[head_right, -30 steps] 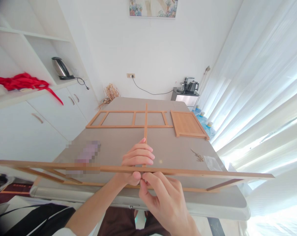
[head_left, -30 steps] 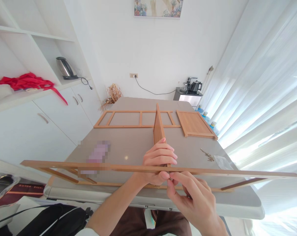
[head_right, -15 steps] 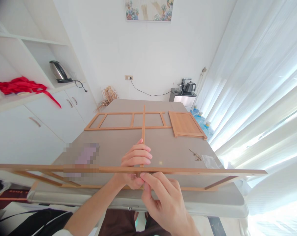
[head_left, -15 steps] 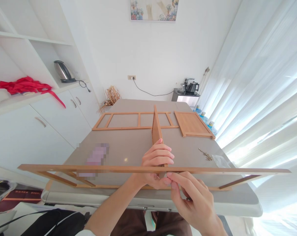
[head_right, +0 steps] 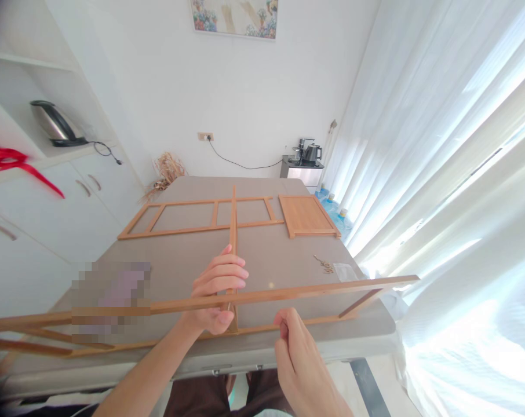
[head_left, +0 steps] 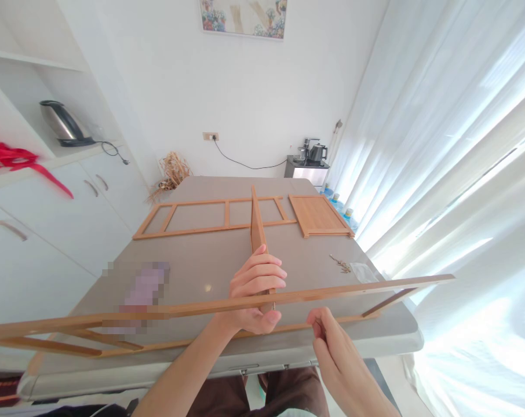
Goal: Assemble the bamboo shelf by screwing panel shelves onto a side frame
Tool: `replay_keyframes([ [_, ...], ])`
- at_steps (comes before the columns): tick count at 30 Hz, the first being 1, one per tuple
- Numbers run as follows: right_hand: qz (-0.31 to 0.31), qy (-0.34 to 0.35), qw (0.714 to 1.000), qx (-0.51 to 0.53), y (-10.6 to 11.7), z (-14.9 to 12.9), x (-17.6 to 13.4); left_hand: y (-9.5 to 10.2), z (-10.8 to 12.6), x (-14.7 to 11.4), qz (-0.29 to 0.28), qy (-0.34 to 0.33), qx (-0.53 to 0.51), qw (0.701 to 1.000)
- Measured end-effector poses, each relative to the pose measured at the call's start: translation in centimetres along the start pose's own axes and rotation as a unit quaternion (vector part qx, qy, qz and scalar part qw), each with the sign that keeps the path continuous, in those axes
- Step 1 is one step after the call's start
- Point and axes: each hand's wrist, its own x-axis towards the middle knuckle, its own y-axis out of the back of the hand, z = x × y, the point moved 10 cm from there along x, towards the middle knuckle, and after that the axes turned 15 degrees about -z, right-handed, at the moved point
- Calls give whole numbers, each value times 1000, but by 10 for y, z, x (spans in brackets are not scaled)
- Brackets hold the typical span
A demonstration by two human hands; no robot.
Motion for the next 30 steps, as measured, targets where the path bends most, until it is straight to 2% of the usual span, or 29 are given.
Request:
replay_keyframes([
  [4,-72,-42,996,17,-8,31,10,0,0,0,-11,2,2,1000],
  [6,-71,-36,997,13,-6,44,22,-1,-1,-1,-15,2,6,1000],
  [10,-26,28,998,-57,-2,64,63,0,0,-1,-15,-6,19,1000],
  [15,-44,49,996,-68,-25,93,105,0,2,-1,-8,-5,21,1000],
  [19,-66,80,993,-59,-33,98,99,0,1,0,1,-1,16,1000],
  [25,-39,46,988,-140,-13,120,72,0,1,1,4,-4,7,1000],
  [30,-45,37,985,-162,-11,126,83,-1,1,1,1,0,22,1000],
])
